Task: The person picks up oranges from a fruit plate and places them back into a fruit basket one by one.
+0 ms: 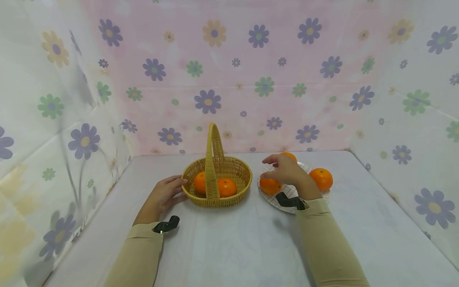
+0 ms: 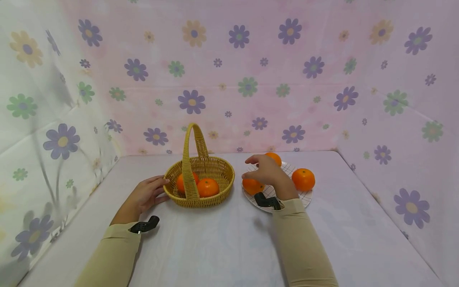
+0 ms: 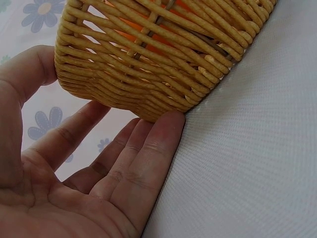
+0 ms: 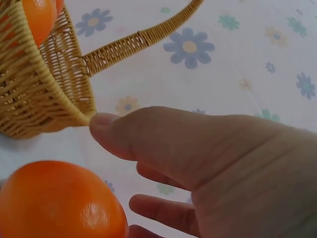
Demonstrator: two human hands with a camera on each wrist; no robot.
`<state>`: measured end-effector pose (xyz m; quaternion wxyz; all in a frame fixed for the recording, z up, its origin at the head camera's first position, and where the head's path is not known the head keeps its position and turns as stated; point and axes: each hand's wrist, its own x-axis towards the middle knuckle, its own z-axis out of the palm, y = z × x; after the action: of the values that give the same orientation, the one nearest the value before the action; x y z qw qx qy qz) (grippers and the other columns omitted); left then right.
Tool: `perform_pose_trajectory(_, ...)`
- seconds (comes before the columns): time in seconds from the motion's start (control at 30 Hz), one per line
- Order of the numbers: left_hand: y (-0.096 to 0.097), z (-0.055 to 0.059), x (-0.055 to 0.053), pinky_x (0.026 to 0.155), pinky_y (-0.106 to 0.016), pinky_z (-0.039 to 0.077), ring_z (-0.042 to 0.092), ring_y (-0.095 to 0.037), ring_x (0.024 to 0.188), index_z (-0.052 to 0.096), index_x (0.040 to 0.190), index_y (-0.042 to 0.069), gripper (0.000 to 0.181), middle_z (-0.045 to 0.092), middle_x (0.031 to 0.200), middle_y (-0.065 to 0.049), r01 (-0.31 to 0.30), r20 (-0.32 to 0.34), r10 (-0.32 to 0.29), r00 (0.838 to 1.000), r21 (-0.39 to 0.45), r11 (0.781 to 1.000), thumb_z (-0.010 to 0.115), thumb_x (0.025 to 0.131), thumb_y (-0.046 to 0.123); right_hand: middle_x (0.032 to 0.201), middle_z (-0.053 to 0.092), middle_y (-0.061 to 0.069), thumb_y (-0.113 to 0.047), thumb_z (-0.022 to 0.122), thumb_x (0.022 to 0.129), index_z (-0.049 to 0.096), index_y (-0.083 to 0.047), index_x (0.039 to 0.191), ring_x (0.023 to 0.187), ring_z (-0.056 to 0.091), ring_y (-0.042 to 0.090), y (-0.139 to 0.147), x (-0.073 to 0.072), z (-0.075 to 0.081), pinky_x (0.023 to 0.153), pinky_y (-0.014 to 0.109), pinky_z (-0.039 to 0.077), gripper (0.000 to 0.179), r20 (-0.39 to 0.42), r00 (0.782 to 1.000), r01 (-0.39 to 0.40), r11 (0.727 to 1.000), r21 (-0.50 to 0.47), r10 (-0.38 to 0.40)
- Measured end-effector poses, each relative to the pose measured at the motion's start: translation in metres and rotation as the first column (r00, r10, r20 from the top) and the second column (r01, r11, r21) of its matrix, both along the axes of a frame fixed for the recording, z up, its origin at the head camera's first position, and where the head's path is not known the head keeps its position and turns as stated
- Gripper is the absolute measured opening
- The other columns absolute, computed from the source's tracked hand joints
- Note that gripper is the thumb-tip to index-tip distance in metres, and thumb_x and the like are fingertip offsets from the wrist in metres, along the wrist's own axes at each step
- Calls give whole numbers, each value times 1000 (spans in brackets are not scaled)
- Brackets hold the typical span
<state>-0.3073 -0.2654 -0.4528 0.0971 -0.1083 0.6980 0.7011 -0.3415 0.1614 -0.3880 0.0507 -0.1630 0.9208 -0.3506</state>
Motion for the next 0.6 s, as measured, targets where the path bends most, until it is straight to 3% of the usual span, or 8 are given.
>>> perform_pose_trajectory(0.4, 0, -1, -2, 99, -46, 59, 60, -29, 133, 49, 153, 9, 60, 53, 153, -15, 0, 4, 0, 1000, -12, 1000, 69, 100, 31, 145, 58, 19, -40, 84, 85, 61, -12, 141, 135, 55, 41, 22, -1, -8, 110, 56, 51, 66, 116, 991, -65, 997, -46, 70)
perform_pose_trajectory(0.6, 0, -3, -3, 101, -46, 58, 58, -31, 136, 49, 153, 10, 60, 52, 155, -14, 2, 7, -2, 1000, -19, 1000, 67, 101, 32, 147, 58, 19, -36, 86, 82, 57, -11, 145, 129, 58, 37, 27, -2, -10, 94, 43, 62, 74, 178, 979, -93, 995, -32, 97)
